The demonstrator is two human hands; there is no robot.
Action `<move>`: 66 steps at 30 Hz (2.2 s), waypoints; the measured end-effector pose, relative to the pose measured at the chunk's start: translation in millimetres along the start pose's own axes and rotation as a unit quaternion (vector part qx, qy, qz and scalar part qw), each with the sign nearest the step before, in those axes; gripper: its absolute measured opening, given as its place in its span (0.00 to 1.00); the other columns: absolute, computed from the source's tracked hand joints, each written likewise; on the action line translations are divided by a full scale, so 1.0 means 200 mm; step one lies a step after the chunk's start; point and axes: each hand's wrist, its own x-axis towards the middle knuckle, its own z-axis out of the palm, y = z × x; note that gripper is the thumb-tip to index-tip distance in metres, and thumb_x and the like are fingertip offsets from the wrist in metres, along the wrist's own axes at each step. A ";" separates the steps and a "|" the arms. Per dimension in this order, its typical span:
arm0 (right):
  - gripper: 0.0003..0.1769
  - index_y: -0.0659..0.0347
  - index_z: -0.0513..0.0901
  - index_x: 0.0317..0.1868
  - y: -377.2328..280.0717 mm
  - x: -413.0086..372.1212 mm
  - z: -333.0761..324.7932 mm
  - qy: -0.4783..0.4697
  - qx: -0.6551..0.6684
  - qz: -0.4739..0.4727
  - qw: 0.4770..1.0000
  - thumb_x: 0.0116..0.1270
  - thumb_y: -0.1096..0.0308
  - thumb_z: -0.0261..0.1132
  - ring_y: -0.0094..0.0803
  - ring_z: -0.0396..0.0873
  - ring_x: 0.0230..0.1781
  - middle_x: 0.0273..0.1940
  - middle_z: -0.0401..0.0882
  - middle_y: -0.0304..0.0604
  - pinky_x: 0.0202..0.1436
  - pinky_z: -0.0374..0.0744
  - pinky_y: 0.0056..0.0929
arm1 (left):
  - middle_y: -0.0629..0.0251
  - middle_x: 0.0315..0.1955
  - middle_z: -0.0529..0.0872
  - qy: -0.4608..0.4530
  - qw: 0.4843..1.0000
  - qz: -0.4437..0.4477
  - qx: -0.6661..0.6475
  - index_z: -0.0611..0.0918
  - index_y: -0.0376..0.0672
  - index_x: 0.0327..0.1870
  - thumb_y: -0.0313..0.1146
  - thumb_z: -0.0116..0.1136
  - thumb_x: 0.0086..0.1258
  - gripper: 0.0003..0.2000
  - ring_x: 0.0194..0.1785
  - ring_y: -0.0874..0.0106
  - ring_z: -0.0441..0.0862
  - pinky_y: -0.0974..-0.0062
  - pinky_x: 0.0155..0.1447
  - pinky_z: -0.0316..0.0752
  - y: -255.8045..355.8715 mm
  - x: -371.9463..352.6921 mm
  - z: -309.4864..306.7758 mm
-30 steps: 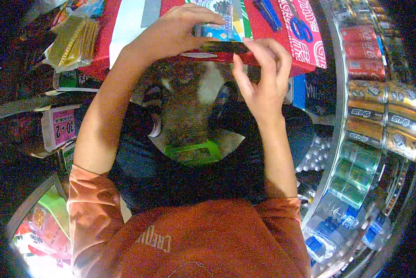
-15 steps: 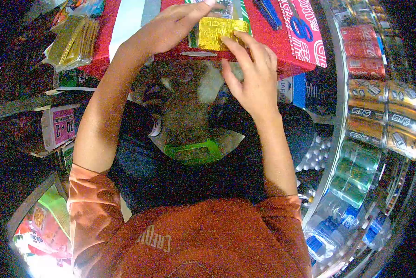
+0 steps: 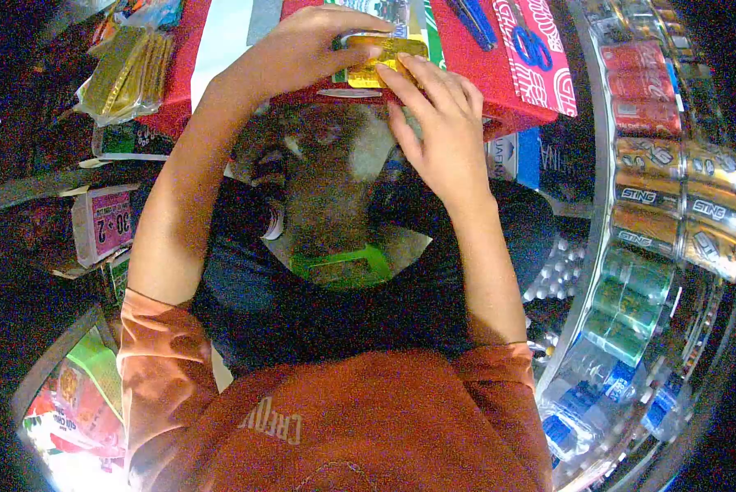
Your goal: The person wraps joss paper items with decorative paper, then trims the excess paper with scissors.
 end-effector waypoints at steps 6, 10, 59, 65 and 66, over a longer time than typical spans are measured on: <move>0.22 0.45 0.83 0.67 0.05 0.02 0.00 -0.006 -0.013 -0.015 1.000 0.73 0.64 0.66 0.40 0.79 0.67 0.67 0.81 0.40 0.74 0.70 0.44 | 0.46 0.50 0.90 0.006 1.000 -0.001 0.012 0.86 0.36 0.57 0.30 0.63 0.72 0.15 0.55 0.51 0.87 0.59 0.61 0.80 -0.03 0.00 0.03; 0.22 0.46 0.84 0.67 0.07 0.05 0.01 -0.011 0.010 -0.022 1.000 0.74 0.64 0.66 0.41 0.79 0.68 0.67 0.81 0.41 0.74 0.72 0.45 | 0.47 0.50 0.90 0.011 1.000 0.014 -0.019 0.86 0.34 0.56 0.26 0.64 0.72 0.14 0.53 0.52 0.89 0.59 0.59 0.82 -0.01 0.01 0.02; 0.20 0.41 0.86 0.64 0.19 0.21 -0.09 -0.090 0.035 -0.066 0.993 0.74 0.53 0.65 0.42 0.86 0.58 0.63 0.85 0.37 0.55 0.87 0.40 | 0.48 0.55 0.88 -0.042 0.999 -0.008 0.001 0.84 0.34 0.60 0.25 0.59 0.76 0.14 0.60 0.52 0.84 0.58 0.66 0.78 0.00 0.01 -0.01; 0.20 0.43 0.86 0.64 0.17 0.18 -0.08 -0.070 0.024 -0.067 0.995 0.75 0.54 0.65 0.40 0.85 0.60 0.63 0.85 0.37 0.57 0.86 0.39 | 0.47 0.55 0.88 -0.023 1.000 0.007 0.014 0.85 0.37 0.59 0.26 0.59 0.74 0.15 0.58 0.52 0.85 0.59 0.65 0.78 -0.05 0.01 0.03; 0.20 0.43 0.86 0.64 0.16 0.17 -0.07 -0.066 0.016 -0.066 0.996 0.75 0.55 0.65 0.40 0.85 0.61 0.64 0.85 0.37 0.58 0.86 0.39 | 0.47 0.52 0.89 0.008 0.999 0.032 0.020 0.86 0.38 0.57 0.26 0.60 0.72 0.15 0.58 0.52 0.86 0.58 0.65 0.78 -0.13 0.01 0.09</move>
